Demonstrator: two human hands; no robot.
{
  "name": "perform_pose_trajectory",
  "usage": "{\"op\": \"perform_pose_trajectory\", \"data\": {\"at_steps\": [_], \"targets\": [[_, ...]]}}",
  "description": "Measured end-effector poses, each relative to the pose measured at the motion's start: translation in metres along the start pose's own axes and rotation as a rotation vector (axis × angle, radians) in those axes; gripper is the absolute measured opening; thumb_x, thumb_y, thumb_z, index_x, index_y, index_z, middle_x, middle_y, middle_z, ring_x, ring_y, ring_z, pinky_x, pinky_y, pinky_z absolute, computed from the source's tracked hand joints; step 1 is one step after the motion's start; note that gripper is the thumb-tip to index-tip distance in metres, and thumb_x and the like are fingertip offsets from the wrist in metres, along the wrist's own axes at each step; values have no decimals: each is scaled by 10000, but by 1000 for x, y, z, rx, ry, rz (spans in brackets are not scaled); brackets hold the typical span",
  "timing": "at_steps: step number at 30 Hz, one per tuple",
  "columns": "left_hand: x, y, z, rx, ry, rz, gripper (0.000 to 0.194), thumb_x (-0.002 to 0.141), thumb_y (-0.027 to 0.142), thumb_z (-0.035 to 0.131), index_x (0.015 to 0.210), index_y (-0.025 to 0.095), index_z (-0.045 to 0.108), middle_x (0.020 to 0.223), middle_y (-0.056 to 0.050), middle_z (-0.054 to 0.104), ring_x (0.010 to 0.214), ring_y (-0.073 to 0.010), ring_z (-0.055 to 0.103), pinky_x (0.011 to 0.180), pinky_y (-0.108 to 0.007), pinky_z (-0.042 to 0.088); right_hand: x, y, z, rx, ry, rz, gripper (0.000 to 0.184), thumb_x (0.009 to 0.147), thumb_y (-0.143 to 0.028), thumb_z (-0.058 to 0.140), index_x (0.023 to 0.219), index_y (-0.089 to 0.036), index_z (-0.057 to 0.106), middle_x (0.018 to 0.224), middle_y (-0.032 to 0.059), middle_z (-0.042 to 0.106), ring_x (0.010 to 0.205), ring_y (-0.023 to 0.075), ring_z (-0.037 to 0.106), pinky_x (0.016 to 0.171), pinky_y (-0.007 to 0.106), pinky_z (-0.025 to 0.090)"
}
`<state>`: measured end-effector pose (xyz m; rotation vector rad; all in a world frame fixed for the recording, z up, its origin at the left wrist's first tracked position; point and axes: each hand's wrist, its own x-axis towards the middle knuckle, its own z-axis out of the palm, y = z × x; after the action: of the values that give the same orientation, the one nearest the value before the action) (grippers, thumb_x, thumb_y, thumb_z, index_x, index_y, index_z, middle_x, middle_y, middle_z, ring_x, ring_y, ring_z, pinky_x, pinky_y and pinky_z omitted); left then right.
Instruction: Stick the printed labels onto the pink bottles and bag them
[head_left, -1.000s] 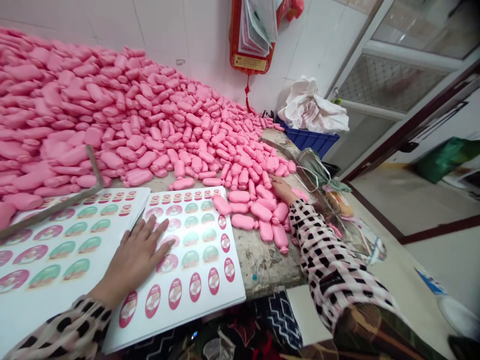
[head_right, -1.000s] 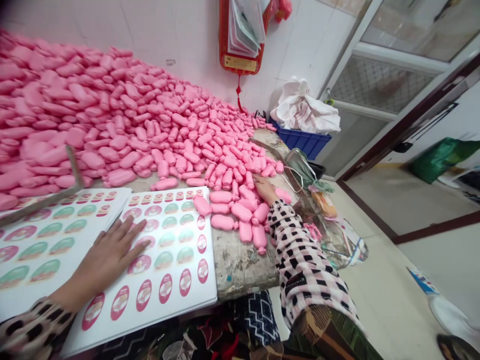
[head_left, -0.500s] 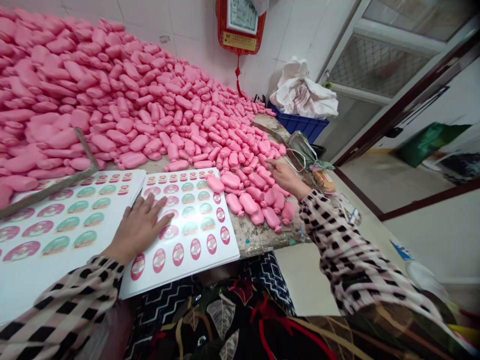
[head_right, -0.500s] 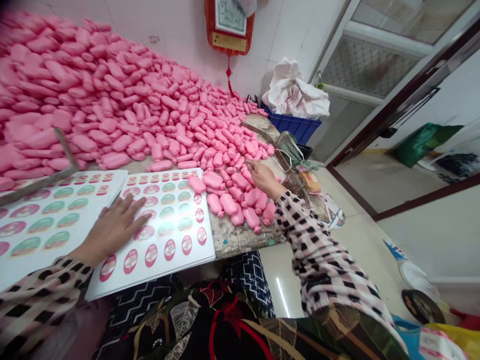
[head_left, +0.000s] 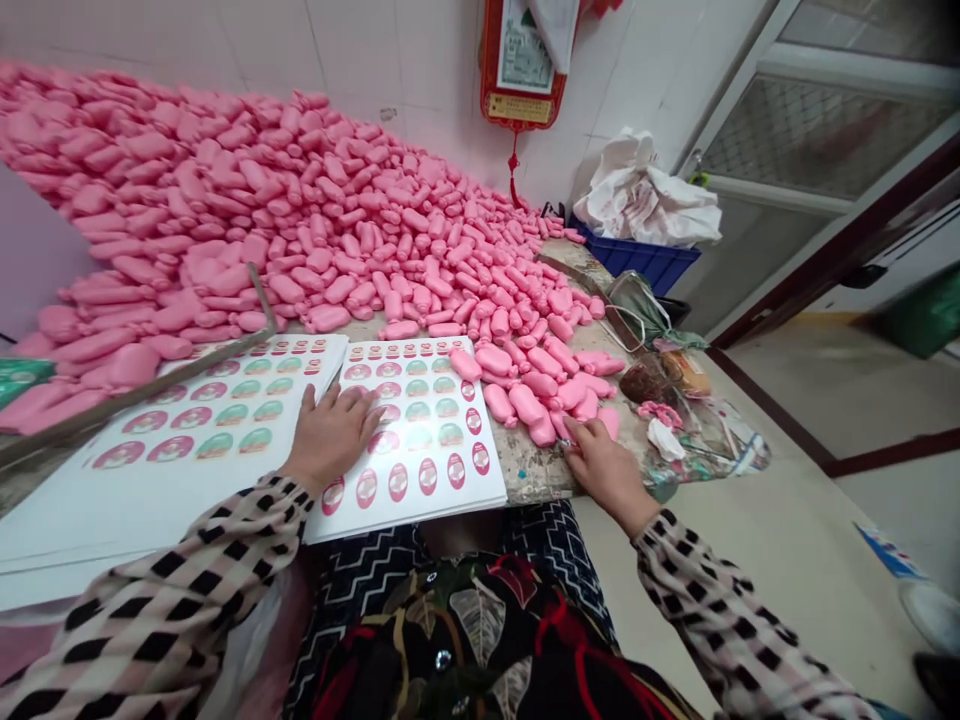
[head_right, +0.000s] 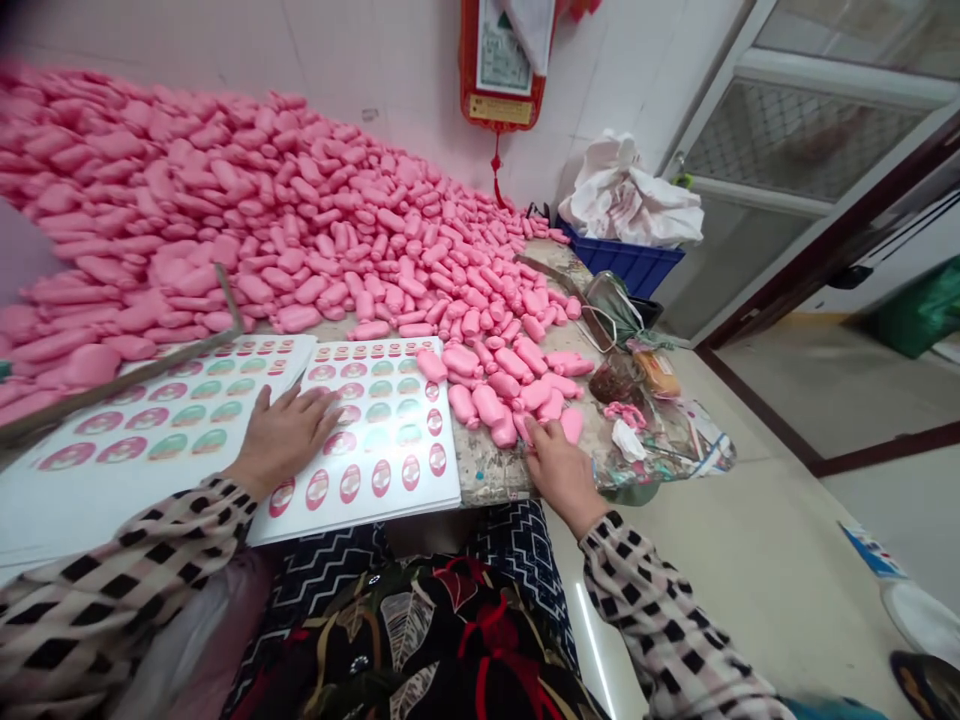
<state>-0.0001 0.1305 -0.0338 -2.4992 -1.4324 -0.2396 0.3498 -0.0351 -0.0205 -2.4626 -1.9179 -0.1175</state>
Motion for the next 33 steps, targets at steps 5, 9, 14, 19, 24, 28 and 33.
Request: {"op": "perform_pose_trajectory", "data": {"at_steps": [5, 9, 14, 19, 24, 28, 33], "targets": [[1, 4, -10, 8, -19, 76, 507, 932, 412, 267, 1195, 137, 602, 1167, -154, 613, 1109, -321, 518, 1072, -559, 58, 18, 7, 6, 44, 20, -6, 478, 896, -402, 403, 1351, -258, 437, 1147, 98, 569, 847, 248, 615, 624, 313, 414], [5, 1, -16, -63, -99, 24, 472, 920, 406, 312, 1236, 168, 570, 1209, -127, 594, 1123, -327, 506, 1050, -611, 10, 24, 18, 1, 237, 47, 18, 441, 902, -428, 383, 1292, -266, 509, 1097, 90, 619, 915, 249, 600, 711, 326, 431], [6, 16, -33, -310, -110, -62, 442, 896, 402, 372, 1248, 211, 559, 1211, -100, 604, 1156, -298, 498, 1046, -542, 209, 20, 20, -6, 747, 196, 129, 437, 874, -504, 408, 1125, -209, 609, 911, 62, 653, 799, 206, 586, 703, 317, 447], [0, 85, -53, -1334, -303, -234, 434, 801, 421, 563, 1167, 192, 610, 1106, -87, 656, 961, -215, 612, 831, -336, 457, 7, -39, -15, 1491, 110, 269, 373, 810, -542, 511, 1031, -243, 538, 594, -57, 466, 435, 102, 381, 405, 227, 325], [-3, 143, -59, -2073, -412, -381, 369, 781, 398, 631, 1052, 149, 623, 849, -67, 659, 676, -124, 597, 556, -214, 441, -7, -109, -16, 1606, -120, 39, 261, 871, -494, 458, 987, -263, 497, 589, -58, 459, 433, 99, 403, 401, 218, 351], [0, 134, -60, -2277, -329, -567, 321, 783, 312, 642, 1044, 133, 595, 1009, -115, 642, 700, -130, 609, 531, -207, 465, 4, -102, -9, 938, 84, -230, 262, 906, -378, 412, 1091, -251, 546, 1037, 64, 605, 864, 185, 588, 708, 292, 470], [3, 101, -58, -2246, -459, -774, 409, 786, 262, 628, 1160, 145, 511, 1000, -144, 646, 750, -194, 654, 644, -298, 545, 45, -62, 4, 7, 69, -403, 452, 907, -306, 360, 1355, -305, 417, 1402, 109, 395, 791, 203, 600, 620, 315, 422]]}}
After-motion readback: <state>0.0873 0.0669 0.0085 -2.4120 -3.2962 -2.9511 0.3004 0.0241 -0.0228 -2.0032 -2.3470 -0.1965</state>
